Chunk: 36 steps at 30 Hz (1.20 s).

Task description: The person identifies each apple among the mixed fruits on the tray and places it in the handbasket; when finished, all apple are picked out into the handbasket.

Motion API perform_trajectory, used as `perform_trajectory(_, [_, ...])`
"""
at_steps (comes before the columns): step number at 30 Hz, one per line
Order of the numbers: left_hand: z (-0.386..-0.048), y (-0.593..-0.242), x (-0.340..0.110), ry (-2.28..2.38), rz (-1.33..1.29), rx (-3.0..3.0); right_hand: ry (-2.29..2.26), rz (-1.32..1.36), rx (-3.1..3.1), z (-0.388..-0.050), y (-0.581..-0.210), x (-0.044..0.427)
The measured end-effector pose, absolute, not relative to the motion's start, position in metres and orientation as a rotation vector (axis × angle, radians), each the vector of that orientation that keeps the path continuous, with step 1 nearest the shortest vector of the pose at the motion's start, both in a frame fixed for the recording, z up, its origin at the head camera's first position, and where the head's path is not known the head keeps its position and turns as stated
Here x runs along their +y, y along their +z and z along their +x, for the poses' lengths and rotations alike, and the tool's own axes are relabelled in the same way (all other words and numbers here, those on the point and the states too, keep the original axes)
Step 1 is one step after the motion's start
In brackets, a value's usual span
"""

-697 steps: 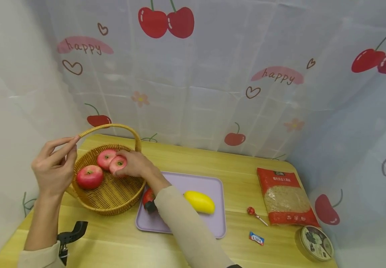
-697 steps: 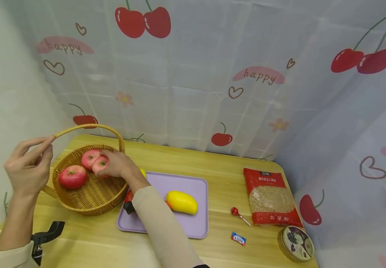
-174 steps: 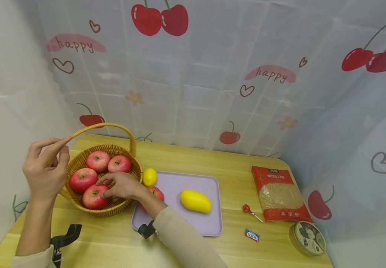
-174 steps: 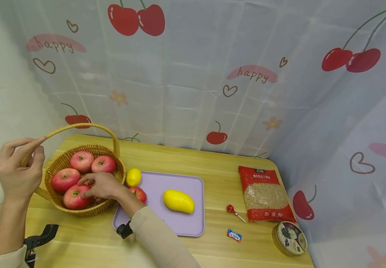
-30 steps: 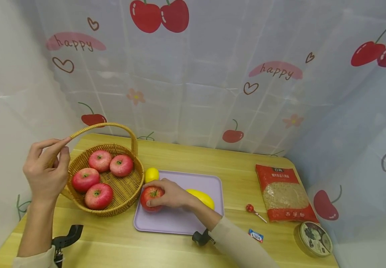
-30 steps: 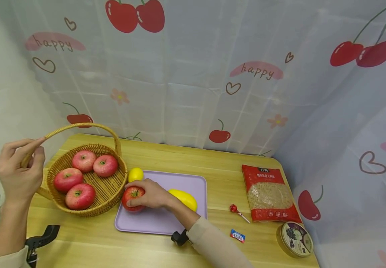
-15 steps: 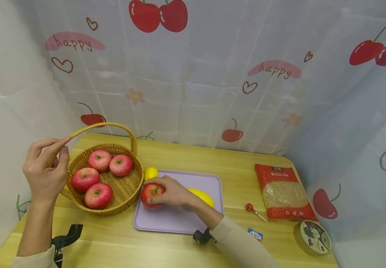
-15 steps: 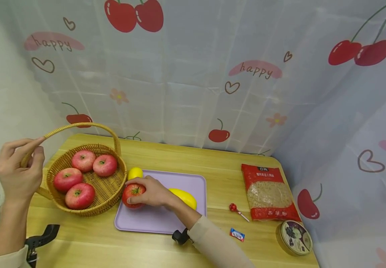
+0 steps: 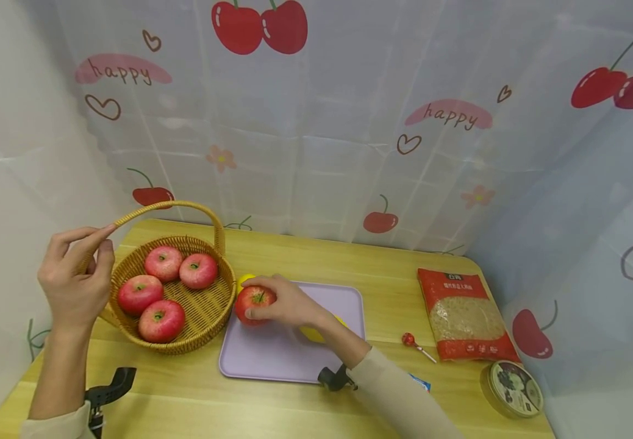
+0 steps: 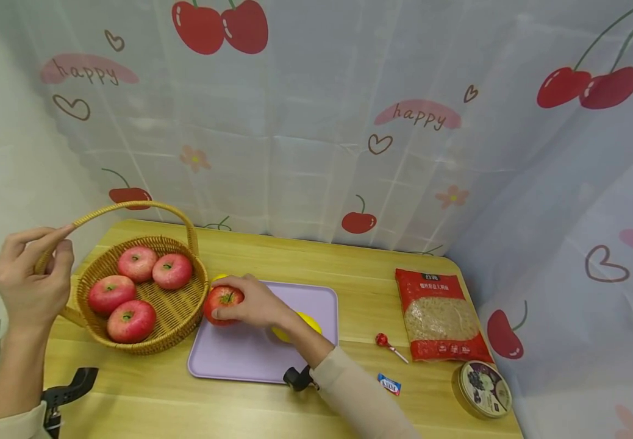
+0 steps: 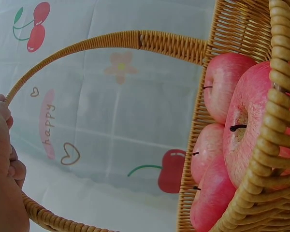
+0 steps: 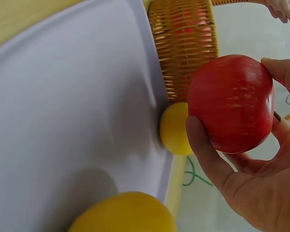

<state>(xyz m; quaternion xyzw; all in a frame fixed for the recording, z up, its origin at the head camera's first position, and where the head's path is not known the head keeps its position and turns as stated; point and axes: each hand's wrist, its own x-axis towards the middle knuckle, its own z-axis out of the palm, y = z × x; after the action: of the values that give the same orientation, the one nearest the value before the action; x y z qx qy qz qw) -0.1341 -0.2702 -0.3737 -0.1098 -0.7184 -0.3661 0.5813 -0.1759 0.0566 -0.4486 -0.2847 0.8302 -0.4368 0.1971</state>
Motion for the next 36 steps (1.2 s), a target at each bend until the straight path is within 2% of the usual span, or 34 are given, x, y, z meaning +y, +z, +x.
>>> perform_trajectory(9, [-0.135, -0.375, -0.272, -0.857, -0.262, -1.68, -1.256, -0.878, 2.384, -0.192, -0.424, 0.059])
perform_trajectory(19, [-0.134, -0.373, -0.271, -0.857, -0.27, -1.682, -1.309, -0.932, 2.367, -0.193, -0.4, 0.041])
perform_trajectory(36, [-0.135, -0.375, -0.272, -0.852, -0.272, -1.692, -1.303, -0.98, 2.307, -0.188, -0.397, 0.003])
